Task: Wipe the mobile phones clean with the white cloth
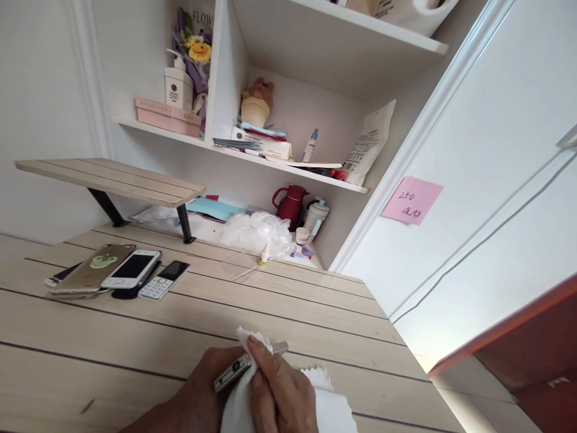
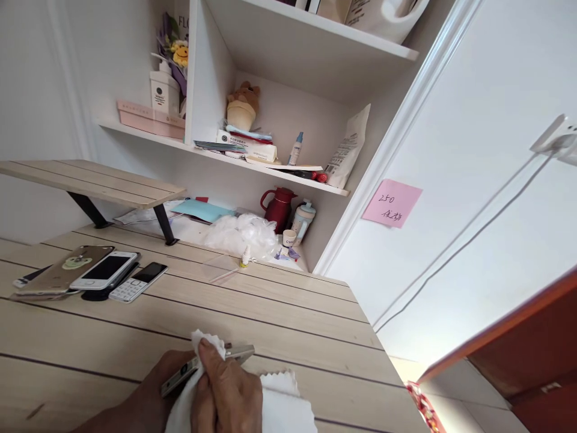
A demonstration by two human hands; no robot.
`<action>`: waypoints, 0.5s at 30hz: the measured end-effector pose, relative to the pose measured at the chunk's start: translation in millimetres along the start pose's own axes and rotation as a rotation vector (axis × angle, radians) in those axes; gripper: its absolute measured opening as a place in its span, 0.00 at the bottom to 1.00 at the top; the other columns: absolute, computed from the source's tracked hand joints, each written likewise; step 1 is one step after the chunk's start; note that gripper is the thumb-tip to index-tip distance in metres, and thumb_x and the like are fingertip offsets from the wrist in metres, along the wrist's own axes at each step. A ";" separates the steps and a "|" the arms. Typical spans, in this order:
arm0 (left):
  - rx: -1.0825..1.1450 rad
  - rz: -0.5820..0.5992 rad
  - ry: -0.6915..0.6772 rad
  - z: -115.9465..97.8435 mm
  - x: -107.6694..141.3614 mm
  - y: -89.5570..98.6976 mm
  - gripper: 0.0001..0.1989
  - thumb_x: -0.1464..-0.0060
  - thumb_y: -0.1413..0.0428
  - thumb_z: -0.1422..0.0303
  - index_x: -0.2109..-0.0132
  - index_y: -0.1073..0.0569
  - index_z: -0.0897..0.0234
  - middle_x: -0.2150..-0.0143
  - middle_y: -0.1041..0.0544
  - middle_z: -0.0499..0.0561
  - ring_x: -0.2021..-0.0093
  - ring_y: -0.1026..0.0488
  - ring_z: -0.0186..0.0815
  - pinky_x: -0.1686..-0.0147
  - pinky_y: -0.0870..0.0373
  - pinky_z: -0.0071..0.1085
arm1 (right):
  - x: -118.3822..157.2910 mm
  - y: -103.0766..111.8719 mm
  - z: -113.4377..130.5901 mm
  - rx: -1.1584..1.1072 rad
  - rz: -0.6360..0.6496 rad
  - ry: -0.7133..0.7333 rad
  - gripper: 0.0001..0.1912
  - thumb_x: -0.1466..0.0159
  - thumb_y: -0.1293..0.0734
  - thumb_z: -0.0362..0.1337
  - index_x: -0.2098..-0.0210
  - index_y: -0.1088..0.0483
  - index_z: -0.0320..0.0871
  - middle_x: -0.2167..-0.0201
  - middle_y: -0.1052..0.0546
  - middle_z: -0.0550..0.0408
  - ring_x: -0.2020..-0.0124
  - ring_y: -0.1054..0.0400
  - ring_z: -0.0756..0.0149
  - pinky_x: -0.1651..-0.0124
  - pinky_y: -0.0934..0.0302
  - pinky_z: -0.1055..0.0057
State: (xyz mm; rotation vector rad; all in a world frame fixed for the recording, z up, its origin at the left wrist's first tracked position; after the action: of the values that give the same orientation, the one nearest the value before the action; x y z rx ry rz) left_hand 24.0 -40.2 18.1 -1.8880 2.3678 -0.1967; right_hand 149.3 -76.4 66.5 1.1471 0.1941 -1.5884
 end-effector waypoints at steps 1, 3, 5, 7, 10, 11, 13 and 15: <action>-0.018 0.007 -0.010 3.5 -1.4 1.2 0.13 0.51 0.33 0.58 0.71 0.20 0.65 0.72 0.21 0.50 0.67 0.28 0.39 0.71 0.30 0.26 | -2.2 -0.6 -3.8 -0.003 0.008 -0.008 0.19 0.27 0.36 0.36 0.39 0.28 0.56 0.54 0.16 0.55 0.60 0.19 0.64 0.58 0.25 0.74; -0.058 0.021 -0.041 9.9 -5.0 4.3 0.10 0.47 0.35 0.62 0.69 0.20 0.65 0.71 0.21 0.49 0.66 0.28 0.38 0.67 0.28 0.27 | -8.4 -4.2 -15.4 -0.049 0.045 -0.051 0.19 0.26 0.39 0.37 0.39 0.28 0.51 0.51 0.17 0.53 0.56 0.19 0.64 0.54 0.25 0.73; -0.094 -0.007 -0.089 12.7 -8.4 10.3 0.07 0.47 0.35 0.64 0.67 0.19 0.65 0.71 0.20 0.49 0.64 0.26 0.39 0.61 0.26 0.28 | -13.9 -9.0 -28.6 -0.103 0.088 -0.123 0.19 0.26 0.41 0.37 0.41 0.27 0.46 0.53 0.16 0.52 0.57 0.19 0.64 0.52 0.26 0.72; -0.097 -0.040 -0.104 14.4 -10.3 14.7 0.07 0.47 0.35 0.64 0.66 0.19 0.64 0.70 0.20 0.49 0.62 0.25 0.40 0.59 0.26 0.28 | -15.1 -12.5 -35.6 -0.120 0.118 -0.178 0.19 0.26 0.42 0.37 0.42 0.25 0.45 0.56 0.16 0.52 0.59 0.19 0.65 0.54 0.26 0.74; -0.048 -0.001 -0.056 16.3 -9.8 9.4 0.07 0.43 0.37 0.65 0.66 0.21 0.65 0.67 0.20 0.49 0.65 0.27 0.37 0.66 0.29 0.26 | -9.0 -10.7 -24.7 -0.103 0.086 -0.129 0.19 0.26 0.41 0.38 0.41 0.26 0.50 0.54 0.16 0.53 0.59 0.19 0.65 0.56 0.25 0.73; -0.029 0.019 -0.050 15.3 -9.0 6.3 0.08 0.42 0.38 0.65 0.67 0.21 0.66 0.68 0.21 0.49 0.67 0.29 0.35 0.69 0.30 0.25 | -5.8 -9.6 -18.8 -0.091 0.073 -0.099 0.19 0.26 0.41 0.38 0.39 0.27 0.53 0.52 0.17 0.54 0.57 0.19 0.64 0.55 0.25 0.73; -0.040 0.051 -0.065 12.0 -7.5 1.3 0.09 0.42 0.38 0.66 0.69 0.23 0.66 0.69 0.22 0.48 0.70 0.31 0.33 0.71 0.32 0.25 | -1.1 -8.5 -11.5 -0.063 0.067 -0.065 0.20 0.27 0.40 0.38 0.37 0.29 0.56 0.49 0.18 0.55 0.53 0.20 0.64 0.52 0.25 0.72; -0.102 0.040 -0.102 8.7 -6.9 1.6 0.08 0.43 0.38 0.66 0.69 0.22 0.65 0.70 0.22 0.47 0.69 0.30 0.34 0.70 0.31 0.25 | -1.8 -9.5 -14.1 -0.059 0.092 -0.068 0.21 0.27 0.40 0.37 0.37 0.30 0.54 0.47 0.19 0.55 0.51 0.21 0.64 0.50 0.26 0.72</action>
State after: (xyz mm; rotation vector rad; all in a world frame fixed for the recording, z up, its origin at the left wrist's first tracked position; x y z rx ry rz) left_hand 25.4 -33.4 9.2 -1.8430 2.3874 0.0236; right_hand 149.3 -62.6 56.6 1.0405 0.1413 -1.5284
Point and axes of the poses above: each hand's wrist, its own x-axis away from the middle knuckle, its own y-axis out of the back of the hand, z = x × y, the point moved 8 cm from there along -x, towards the middle knuckle
